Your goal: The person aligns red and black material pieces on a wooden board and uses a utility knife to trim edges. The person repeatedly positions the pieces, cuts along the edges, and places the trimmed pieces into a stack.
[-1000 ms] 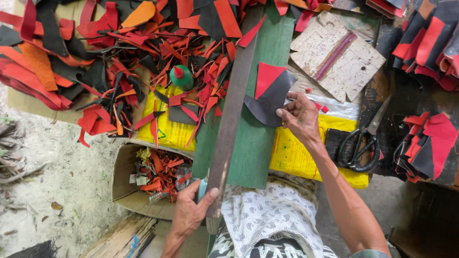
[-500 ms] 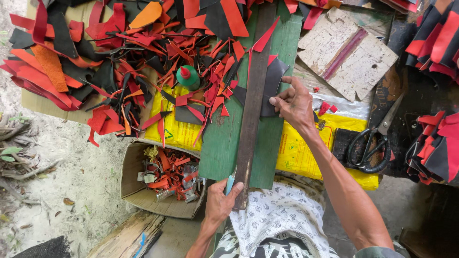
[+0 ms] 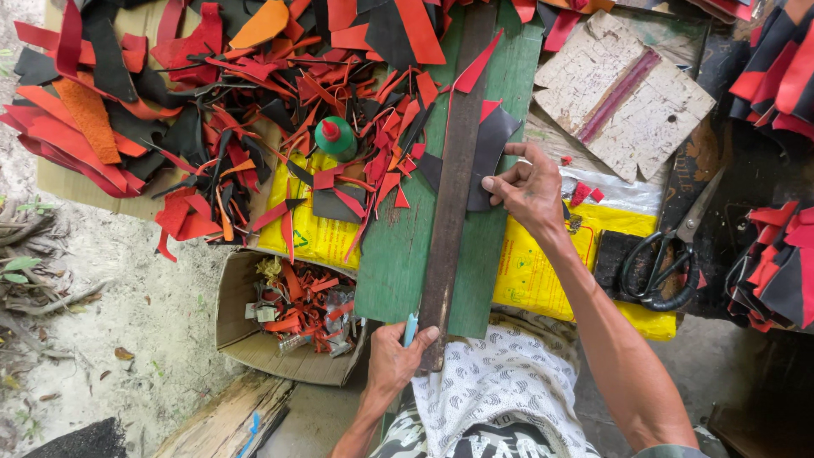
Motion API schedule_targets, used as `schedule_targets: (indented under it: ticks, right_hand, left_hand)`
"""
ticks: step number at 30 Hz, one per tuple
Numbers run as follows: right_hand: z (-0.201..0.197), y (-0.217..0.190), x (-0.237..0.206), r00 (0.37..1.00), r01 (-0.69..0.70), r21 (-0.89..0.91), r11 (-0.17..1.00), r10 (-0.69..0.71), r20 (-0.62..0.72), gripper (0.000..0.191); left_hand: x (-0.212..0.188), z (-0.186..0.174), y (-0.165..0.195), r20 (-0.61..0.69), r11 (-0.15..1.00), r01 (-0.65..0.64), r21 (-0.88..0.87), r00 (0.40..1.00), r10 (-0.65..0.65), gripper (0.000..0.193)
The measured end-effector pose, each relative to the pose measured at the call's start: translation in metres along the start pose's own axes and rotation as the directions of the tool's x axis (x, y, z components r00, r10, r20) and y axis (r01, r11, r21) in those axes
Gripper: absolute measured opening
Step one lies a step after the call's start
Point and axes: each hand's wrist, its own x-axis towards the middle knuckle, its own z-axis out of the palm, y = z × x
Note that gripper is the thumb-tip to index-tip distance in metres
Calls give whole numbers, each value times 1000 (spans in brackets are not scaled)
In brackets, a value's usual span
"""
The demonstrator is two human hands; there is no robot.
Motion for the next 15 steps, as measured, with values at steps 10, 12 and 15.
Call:
schedule_targets:
  ticks: [10, 12, 15]
  right_hand:
    - [0, -5, 1, 1000, 7, -33, 999, -7, 6, 58]
    - [1, -10, 0, 1000, 0, -47, 999, 1, 1, 57]
    - [3, -18, -3, 1000, -11, -58, 998, 9, -25, 57]
  left_hand:
    - [3, -2, -3, 36, 1000, 14, -15, 999, -14, 52]
    - [4, -2, -3, 30, 1000, -4, -7, 1000, 4, 53]
    - [5, -2, -3, 35, 1000, 13, 18, 999, -13, 54]
